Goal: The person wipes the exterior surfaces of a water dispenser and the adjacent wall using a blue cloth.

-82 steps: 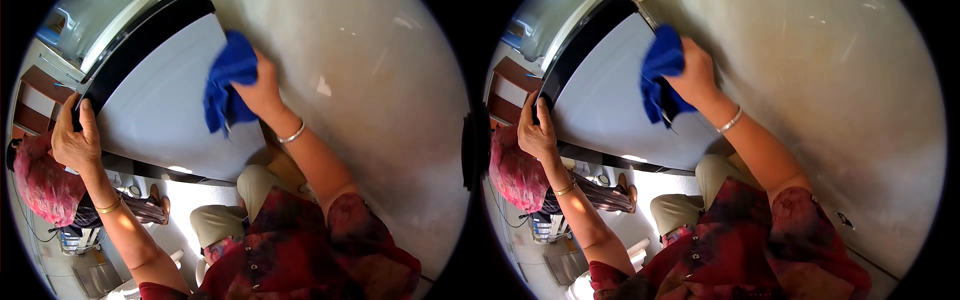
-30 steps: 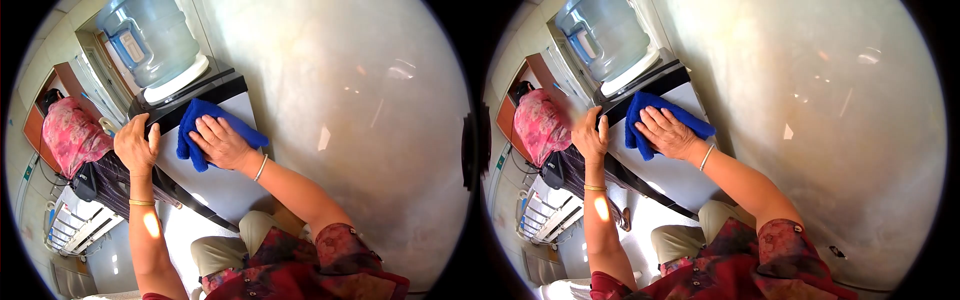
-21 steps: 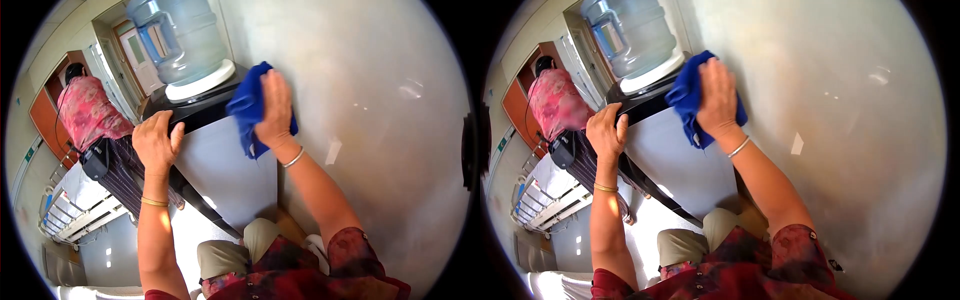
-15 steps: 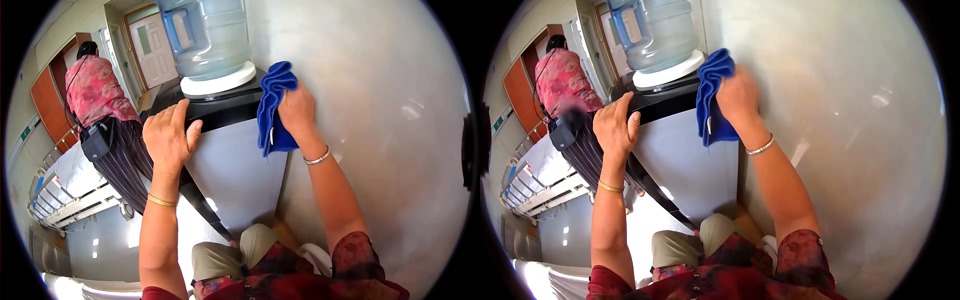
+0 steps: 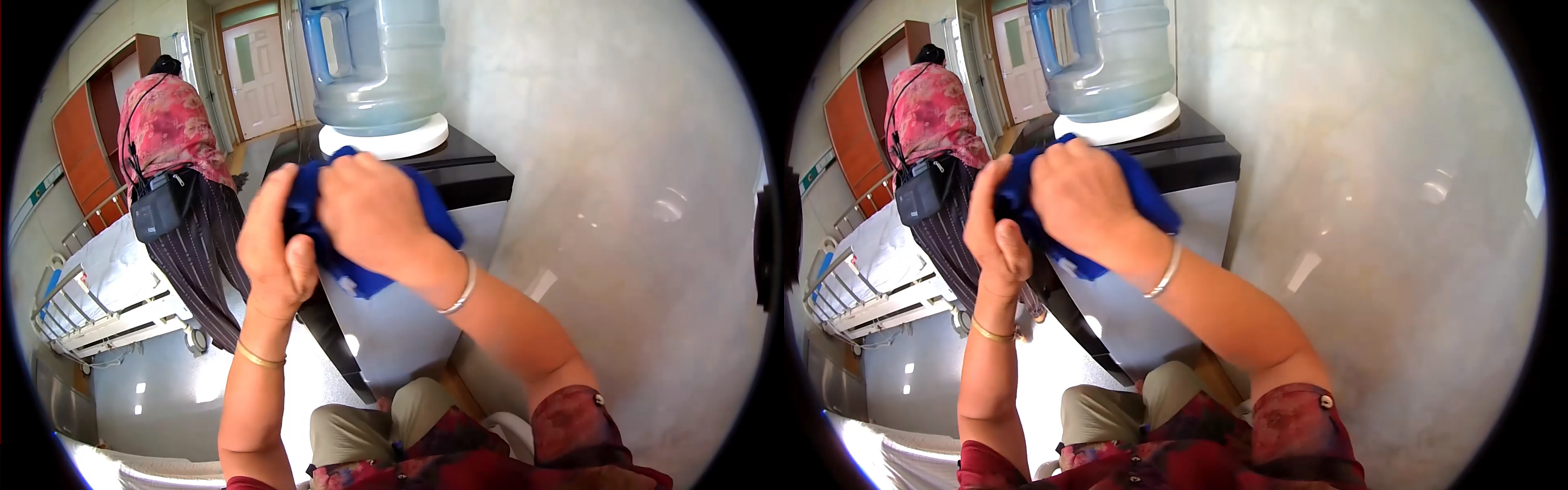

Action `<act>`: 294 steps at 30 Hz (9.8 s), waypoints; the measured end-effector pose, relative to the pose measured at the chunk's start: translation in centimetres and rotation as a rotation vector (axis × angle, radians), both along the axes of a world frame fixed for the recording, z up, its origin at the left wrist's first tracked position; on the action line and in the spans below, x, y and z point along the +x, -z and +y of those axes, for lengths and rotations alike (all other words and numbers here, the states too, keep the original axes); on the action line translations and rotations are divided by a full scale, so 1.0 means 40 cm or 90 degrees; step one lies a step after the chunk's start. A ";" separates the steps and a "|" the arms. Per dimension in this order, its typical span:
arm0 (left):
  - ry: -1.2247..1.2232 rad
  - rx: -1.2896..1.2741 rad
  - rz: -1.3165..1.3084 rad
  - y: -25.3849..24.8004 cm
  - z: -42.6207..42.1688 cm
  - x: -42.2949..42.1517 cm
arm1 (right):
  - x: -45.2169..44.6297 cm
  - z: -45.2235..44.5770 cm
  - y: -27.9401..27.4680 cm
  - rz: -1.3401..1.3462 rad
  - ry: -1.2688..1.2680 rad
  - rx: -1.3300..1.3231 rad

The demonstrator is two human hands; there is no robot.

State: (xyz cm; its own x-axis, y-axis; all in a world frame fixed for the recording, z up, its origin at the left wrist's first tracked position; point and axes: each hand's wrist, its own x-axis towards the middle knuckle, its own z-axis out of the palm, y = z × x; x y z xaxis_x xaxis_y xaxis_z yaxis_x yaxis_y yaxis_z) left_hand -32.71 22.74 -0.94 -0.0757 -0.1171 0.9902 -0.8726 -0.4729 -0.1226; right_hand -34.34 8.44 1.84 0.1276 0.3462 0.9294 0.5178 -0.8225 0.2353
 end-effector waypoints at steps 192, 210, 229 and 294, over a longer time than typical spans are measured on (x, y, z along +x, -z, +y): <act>-0.124 0.246 0.480 -0.264 0.255 -0.265 | -0.195 -0.115 -0.196 0.074 0.411 0.022; -0.119 0.581 0.199 -0.339 0.028 -0.237 | -0.146 -0.162 -0.200 0.077 0.394 -0.008; -0.075 0.555 0.143 -0.327 -0.042 -0.208 | -0.164 -0.210 -0.224 0.275 0.345 0.135; -0.058 0.410 0.203 -0.252 0.197 -0.265 | -0.188 -0.259 -0.200 0.434 0.051 0.324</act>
State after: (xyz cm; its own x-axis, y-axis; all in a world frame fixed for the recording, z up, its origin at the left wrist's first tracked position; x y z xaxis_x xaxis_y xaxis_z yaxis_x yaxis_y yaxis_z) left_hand -43.31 30.61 9.14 0.2427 -0.6768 0.6950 -0.8733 -0.4644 -0.1474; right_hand -41.87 -1.90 9.86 0.7216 -0.1266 0.6807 0.3477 -0.7839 -0.5144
